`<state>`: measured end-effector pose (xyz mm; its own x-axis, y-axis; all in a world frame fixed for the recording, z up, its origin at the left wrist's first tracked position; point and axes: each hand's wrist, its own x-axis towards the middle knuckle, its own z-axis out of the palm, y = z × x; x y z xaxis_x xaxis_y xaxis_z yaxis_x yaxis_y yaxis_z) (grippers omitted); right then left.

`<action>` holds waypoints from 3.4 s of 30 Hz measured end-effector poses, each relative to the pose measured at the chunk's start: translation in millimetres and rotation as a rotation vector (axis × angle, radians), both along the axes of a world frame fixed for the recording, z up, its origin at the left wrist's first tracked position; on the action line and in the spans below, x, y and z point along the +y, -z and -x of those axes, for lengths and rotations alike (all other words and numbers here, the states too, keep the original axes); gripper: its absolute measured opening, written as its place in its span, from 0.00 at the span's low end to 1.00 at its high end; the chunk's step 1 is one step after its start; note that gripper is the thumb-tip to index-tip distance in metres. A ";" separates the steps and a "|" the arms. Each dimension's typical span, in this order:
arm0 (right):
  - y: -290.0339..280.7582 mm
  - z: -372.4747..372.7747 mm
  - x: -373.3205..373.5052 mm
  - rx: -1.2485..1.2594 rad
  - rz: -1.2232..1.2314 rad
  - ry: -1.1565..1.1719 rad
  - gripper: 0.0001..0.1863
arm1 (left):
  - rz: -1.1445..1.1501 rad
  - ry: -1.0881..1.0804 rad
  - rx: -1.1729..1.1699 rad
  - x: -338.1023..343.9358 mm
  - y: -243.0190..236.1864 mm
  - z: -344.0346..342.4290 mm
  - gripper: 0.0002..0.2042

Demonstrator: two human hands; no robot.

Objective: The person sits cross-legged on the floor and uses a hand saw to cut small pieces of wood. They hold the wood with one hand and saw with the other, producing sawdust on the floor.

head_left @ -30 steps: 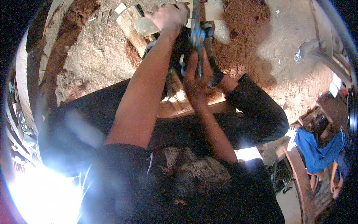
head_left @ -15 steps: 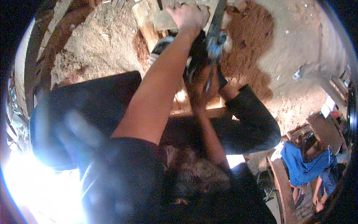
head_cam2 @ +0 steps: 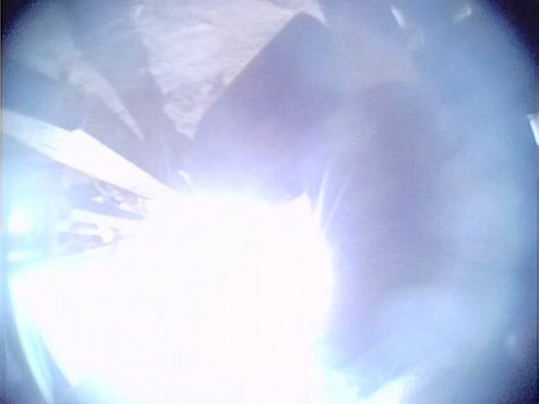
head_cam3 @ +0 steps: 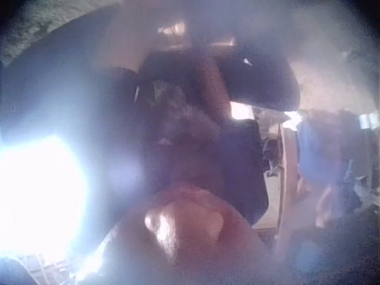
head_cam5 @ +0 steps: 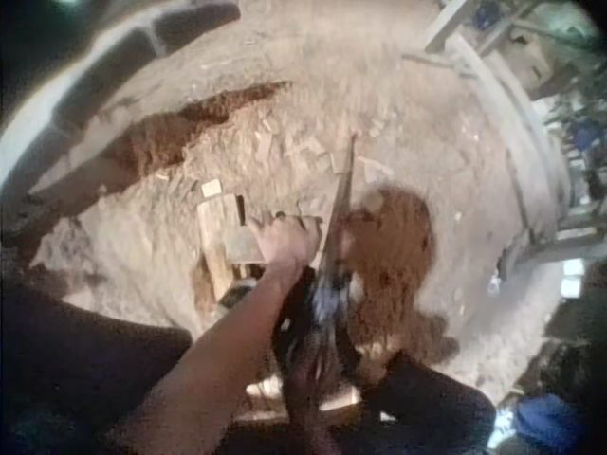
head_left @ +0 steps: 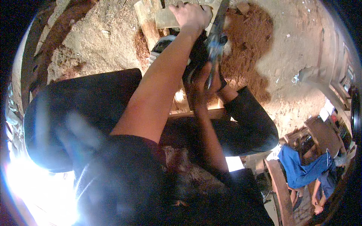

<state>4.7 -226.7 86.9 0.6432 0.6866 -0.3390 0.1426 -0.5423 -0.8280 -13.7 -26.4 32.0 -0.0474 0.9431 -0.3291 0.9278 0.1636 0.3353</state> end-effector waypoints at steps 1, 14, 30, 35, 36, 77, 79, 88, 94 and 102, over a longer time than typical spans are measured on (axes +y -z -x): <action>-7.7 -8.2 16.5 0.039 0.051 -0.012 0.23 | 0.027 0.010 -0.029 -0.2 -2.2 -3.1 0.29; -8.7 -1.5 37.2 0.101 0.064 0.129 0.18 | 0.134 0.003 -0.038 0.8 -12.1 -1.6 0.29; 6.8 -12.0 14.2 -0.198 -0.165 -0.139 0.18 | 0.125 0.022 0.096 3.0 -3.8 -13.4 0.32; 17.4 2.2 -25.7 -0.230 -0.275 -0.176 0.23 | 0.006 0.035 0.089 12.0 30.4 -11.2 0.30; 15.6 4.3 -39.9 -0.189 -0.259 -0.182 0.23 | -0.002 0.034 0.097 7.6 31.4 -9.7 0.31; 1.9 2.3 -23.2 -0.078 -0.159 -0.117 0.24 | 0.058 0.016 0.119 8.8 39.1 -8.8 0.32; -30.4 1.8 30.6 -0.033 0.101 -0.025 0.22 | 0.055 0.023 0.162 7.5 35.8 -4.3 0.31; -74.1 -64.8 -34.2 -0.075 -0.197 0.286 0.14 | 0.036 0.011 0.103 4.0 41.4 3.4 0.34; -108.3 -108.8 -72.4 0.231 -0.447 0.341 0.17 | -0.050 0.069 0.038 5.2 18.7 -6.7 0.33; -83.6 -74.1 -23.8 0.339 -0.416 0.438 0.14 | -0.058 0.036 0.037 28.6 74.7 -16.8 0.33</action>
<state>78.8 -250.5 170.5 0.7961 0.5038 -0.3353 -0.3205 -0.1190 -0.9398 3.0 2.2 -42.7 -0.0242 0.9618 -0.2728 0.9447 0.1113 0.3086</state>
